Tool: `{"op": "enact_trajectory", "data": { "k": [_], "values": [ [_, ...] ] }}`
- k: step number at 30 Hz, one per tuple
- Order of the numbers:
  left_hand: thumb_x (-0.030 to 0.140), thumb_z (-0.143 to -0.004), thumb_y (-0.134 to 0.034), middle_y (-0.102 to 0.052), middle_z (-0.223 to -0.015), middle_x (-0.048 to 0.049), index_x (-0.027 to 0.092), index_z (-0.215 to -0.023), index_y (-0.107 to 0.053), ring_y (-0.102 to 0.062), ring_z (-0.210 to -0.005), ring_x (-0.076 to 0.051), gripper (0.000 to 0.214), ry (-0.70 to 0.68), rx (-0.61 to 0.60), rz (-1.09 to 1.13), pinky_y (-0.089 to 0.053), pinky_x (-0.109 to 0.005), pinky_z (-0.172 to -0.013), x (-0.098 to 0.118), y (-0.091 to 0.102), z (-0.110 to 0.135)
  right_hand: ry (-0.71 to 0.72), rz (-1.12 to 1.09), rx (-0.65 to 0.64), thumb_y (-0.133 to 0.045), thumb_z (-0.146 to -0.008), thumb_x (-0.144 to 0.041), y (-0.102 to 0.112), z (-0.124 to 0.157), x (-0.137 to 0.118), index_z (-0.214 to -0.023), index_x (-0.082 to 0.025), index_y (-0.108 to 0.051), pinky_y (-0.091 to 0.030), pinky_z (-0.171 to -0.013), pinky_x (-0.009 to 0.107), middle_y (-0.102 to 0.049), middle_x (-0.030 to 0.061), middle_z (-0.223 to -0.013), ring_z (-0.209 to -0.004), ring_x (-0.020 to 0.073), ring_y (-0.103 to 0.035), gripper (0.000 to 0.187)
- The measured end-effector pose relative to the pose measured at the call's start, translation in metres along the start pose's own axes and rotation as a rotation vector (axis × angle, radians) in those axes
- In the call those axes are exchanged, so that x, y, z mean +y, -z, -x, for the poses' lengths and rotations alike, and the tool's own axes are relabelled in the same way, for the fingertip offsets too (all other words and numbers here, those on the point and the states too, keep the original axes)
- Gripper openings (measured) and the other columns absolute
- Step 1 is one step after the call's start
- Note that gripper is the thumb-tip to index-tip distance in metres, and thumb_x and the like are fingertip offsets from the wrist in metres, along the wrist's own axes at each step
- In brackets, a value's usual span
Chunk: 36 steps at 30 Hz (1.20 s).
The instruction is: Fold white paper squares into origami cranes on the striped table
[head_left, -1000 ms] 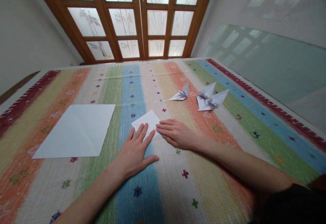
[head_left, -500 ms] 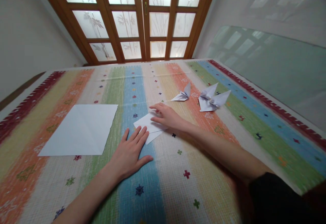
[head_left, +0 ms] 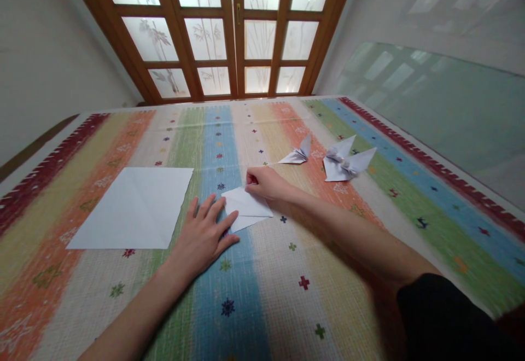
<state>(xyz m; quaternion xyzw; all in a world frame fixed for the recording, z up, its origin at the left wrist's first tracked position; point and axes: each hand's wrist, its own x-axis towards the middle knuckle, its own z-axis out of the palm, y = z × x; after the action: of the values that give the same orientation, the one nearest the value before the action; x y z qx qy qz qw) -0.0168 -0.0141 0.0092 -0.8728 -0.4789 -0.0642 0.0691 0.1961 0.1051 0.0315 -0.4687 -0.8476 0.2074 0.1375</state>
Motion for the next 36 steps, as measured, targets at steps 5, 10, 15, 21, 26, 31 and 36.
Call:
{"op": "enact_trajectory", "data": {
  "k": [5, 10, 15, 21, 26, 31, 36],
  "values": [
    [0.047, -0.094, -0.050, -0.049, -0.145, -0.0132, 0.026, -0.125, -0.063, -0.037, -0.136, -0.040, 0.040, 0.075, 0.011, -0.013, -0.022, -0.064, -0.111, -0.005, 0.003, -0.009, -0.118, -0.112, 0.078, -0.053, -0.080, -0.006, -0.005, 0.030, -0.002, -0.104, -0.016, -0.062, -0.037, -0.058, 0.025, -0.067, 0.0010, -0.070, -0.063, 0.0145, -0.057, 0.027],
    [0.036, -0.097, -0.040, -0.050, -0.145, -0.0108, 0.024, -0.129, -0.060, -0.040, -0.136, -0.036, 0.039, 0.061, -0.034, 0.060, -0.027, -0.060, -0.109, -0.007, -0.004, -0.023, -0.099, -0.336, 0.028, -0.048, -0.084, -0.008, -0.012, 0.067, -0.001, -0.092, -0.017, -0.073, -0.046, -0.067, 0.026, -0.074, 0.0047, -0.081, -0.072, 0.0145, -0.064, 0.027],
    [0.039, -0.098, -0.037, -0.048, -0.147, -0.0117, 0.021, -0.135, -0.054, -0.037, -0.139, -0.035, 0.045, 0.039, -0.057, 0.079, -0.026, -0.060, -0.109, -0.007, -0.012, -0.027, 0.038, -0.449, -0.043, -0.049, -0.076, -0.003, -0.007, 0.084, 0.009, -0.104, -0.019, -0.074, -0.051, -0.069, 0.026, -0.076, 0.0042, -0.089, -0.075, 0.0142, -0.067, 0.041],
    [0.048, -0.095, -0.048, -0.042, -0.151, -0.0154, 0.021, -0.141, -0.049, -0.034, -0.140, -0.038, 0.053, 0.060, -0.031, 0.052, -0.025, -0.062, -0.110, -0.007, -0.014, -0.033, 0.233, -0.172, 0.060, -0.060, -0.088, -0.018, -0.008, 0.088, 0.014, -0.095, -0.020, -0.076, -0.049, -0.076, 0.029, -0.076, 0.0064, -0.088, -0.080, 0.0163, -0.067, 0.018],
    [0.036, -0.099, -0.043, -0.056, -0.141, -0.0075, 0.027, -0.127, -0.062, -0.045, -0.134, -0.029, 0.035, -0.072, -0.009, 0.136, -0.032, -0.052, -0.110, -0.009, -0.012, -0.037, 0.404, 0.120, 0.204, -0.057, -0.094, -0.024, -0.015, 0.094, 0.014, -0.085, -0.019, -0.075, -0.041, -0.069, 0.031, -0.067, 0.0065, -0.075, -0.074, 0.0177, -0.056, 0.021],
    [0.043, -0.097, -0.044, -0.039, -0.154, -0.0042, 0.028, -0.144, -0.045, -0.033, -0.143, -0.028, 0.049, -0.201, -0.181, 0.264, -0.026, -0.053, -0.114, -0.021, -0.009, -0.027, 0.478, 0.140, 0.189, -0.053, -0.096, -0.024, -0.013, 0.092, 0.017, -0.085, -0.019, -0.073, -0.042, -0.074, 0.032, -0.068, 0.0080, -0.090, -0.082, 0.0180, -0.056, 0.023],
    [0.040, -0.097, -0.042, -0.029, -0.159, -0.0017, 0.032, -0.147, -0.038, -0.023, -0.147, -0.028, 0.051, -0.210, -0.269, 0.282, -0.019, -0.055, -0.117, -0.026, -0.003, -0.024, 0.492, 0.017, 0.086, -0.055, -0.094, -0.020, -0.011, 0.086, 0.021, -0.085, -0.018, -0.071, -0.044, -0.080, 0.032, -0.072, 0.0053, -0.088, -0.084, 0.0173, -0.060, 0.019]
  ]
}}
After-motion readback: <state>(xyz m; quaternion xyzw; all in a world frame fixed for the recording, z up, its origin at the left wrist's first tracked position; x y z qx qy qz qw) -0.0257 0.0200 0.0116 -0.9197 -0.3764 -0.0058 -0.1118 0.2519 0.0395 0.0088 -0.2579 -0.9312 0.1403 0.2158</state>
